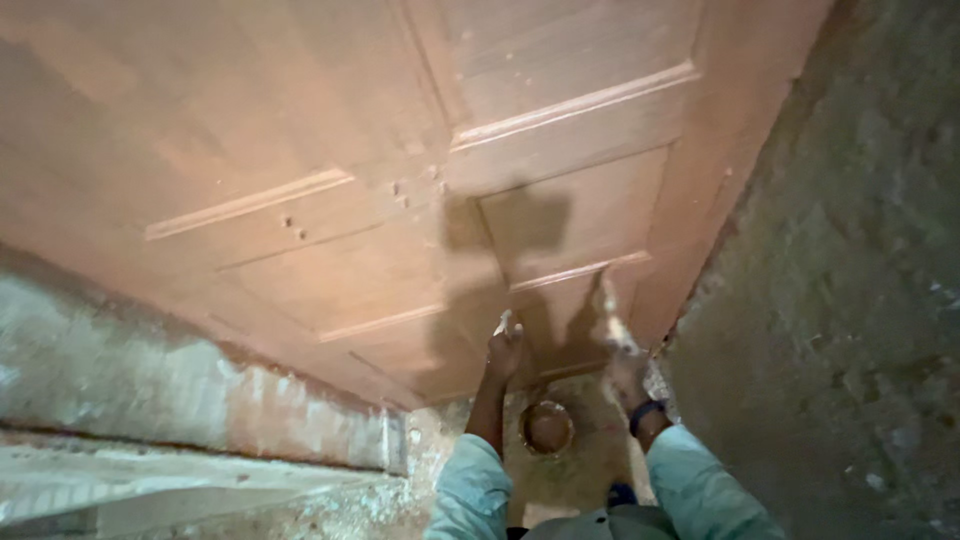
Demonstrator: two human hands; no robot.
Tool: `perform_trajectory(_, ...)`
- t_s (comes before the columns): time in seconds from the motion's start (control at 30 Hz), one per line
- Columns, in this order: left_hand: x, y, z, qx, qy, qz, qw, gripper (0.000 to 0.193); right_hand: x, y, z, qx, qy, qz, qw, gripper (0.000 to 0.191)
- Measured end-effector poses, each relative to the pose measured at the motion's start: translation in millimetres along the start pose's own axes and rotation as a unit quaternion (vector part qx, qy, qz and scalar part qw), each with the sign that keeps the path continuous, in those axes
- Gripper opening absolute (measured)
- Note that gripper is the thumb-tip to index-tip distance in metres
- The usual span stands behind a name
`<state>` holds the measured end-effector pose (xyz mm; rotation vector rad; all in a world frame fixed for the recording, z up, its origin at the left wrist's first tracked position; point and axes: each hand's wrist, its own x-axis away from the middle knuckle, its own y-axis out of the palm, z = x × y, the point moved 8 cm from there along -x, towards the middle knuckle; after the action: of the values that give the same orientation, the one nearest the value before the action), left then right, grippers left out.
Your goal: The person paints a wooden double door with a reddish-brown paint using a brush. They apply paint in vertical strokes, covering the panels and edges, and occasionally dip the brush into a paint container on the floor.
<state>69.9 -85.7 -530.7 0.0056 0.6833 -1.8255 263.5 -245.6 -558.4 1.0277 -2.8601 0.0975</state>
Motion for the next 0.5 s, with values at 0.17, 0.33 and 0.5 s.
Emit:
perform_trajectory(0.17,10.9,-23.9,-12.6,-0.051,-0.028,0.015,0.998,0.052,54.2,86.7,-10.2,0.142,-0.016,-0.161,0.977,0.023)
perform_trajectory(0.33,10.1,-57.5,-20.7,-0.067,-0.018,0.013,0.998,0.05,76.8,127.5,-12.6,0.147,0.031,-0.211,0.966,0.023)
perform_trajectory(0.5,10.5,-68.6,-20.2,-0.087,-0.003,0.041,0.995,0.049,48.1,73.2,-5.6,0.052,0.055,-0.05,0.996,0.023)
